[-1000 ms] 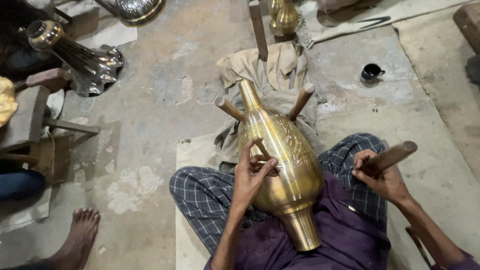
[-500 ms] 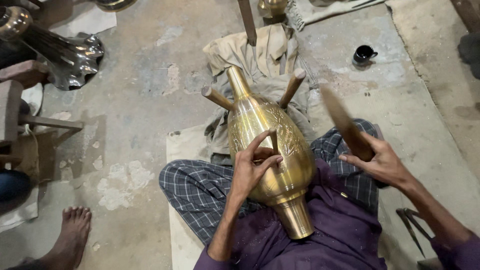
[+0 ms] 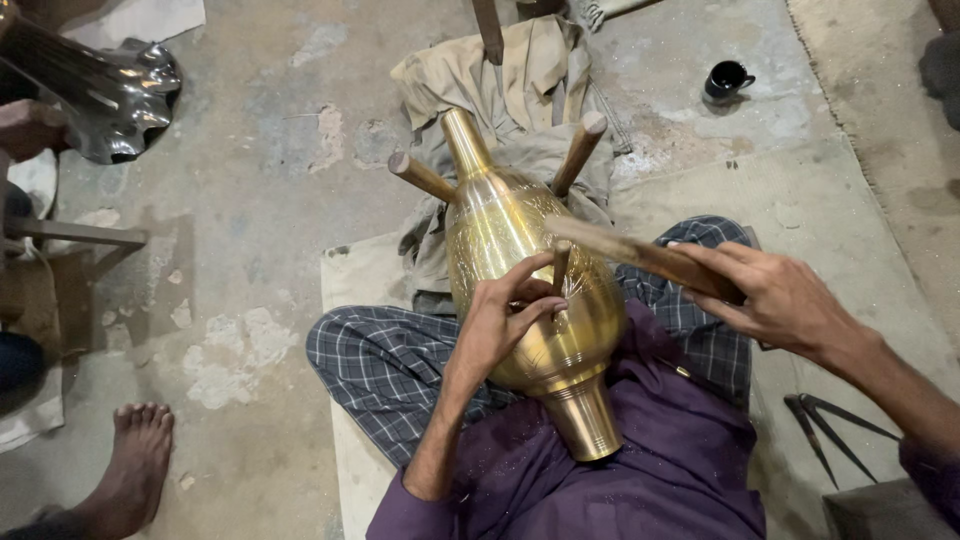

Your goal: The person sits on the workshop floor with a large brass vessel held between the legs and engraves decorative patterns into its surface. They hold a chisel against the brass with one hand and strike it with a wooden mallet in the other hand, repositioning the chisel repeatedly to work across the vessel body.

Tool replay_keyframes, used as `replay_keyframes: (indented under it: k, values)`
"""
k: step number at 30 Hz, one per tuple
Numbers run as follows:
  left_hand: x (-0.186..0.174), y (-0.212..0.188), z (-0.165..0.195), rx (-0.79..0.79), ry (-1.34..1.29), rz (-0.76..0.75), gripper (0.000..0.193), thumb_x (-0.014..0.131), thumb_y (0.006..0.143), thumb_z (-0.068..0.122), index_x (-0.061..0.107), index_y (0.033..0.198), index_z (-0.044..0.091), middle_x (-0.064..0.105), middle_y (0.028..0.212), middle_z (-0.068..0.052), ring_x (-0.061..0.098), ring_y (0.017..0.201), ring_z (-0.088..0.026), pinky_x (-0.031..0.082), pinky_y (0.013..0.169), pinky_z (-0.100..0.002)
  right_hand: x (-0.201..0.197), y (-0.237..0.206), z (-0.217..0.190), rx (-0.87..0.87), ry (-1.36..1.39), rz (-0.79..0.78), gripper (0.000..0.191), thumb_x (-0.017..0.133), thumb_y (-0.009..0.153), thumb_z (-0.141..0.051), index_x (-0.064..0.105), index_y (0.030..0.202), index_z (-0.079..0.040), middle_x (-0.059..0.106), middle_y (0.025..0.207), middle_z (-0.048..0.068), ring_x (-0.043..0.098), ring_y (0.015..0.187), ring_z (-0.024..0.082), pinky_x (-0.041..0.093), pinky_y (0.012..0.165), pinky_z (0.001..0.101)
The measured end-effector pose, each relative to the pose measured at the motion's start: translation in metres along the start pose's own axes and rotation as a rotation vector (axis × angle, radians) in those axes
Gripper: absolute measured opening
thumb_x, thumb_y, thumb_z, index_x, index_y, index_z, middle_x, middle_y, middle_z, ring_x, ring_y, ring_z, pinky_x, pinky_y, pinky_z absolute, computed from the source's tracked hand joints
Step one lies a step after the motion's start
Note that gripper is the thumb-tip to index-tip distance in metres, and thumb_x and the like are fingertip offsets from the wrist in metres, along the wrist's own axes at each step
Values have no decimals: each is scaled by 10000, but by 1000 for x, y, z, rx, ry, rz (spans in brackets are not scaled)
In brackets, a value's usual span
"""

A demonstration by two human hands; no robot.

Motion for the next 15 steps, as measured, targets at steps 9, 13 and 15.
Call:
replay_keyframes:
  k: [9,13,15]
  values:
    - [2,-1,8,7,5,-26,532,735,926,170,571,1432,155,799,1042,-139,805,960,-247,671,839,-407,-19,-1,0,-10,-270,-23,831,750,822,-379,386,1567,-438,673,1053,-4,694,709,161,643,633,304]
    - [2,-4,11,7,-36,-28,541,697,939,159,550,1459,146,801,1031,-139,808,960,-247,667,851,-406,-51,-7,-3,-46,17,144,819,742,828,-238,404,1572,-300,687,1148,60,714,738,196,641,662,326]
    - [2,-3,11,2,-31,-22,512,709,945,149,563,1436,122,800,1040,-147,807,970,-245,669,853,-403,-49,-3,0,-7,-125,32,810,768,875,-264,378,1583,-316,703,1141,47,727,736,201,653,659,336]
Point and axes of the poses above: each hand's wrist, its own y-axis towards the middle knuckle, its own x-axis out of the palm, z = x × y, the point moved 10 cm from there along y, towards the middle knuckle
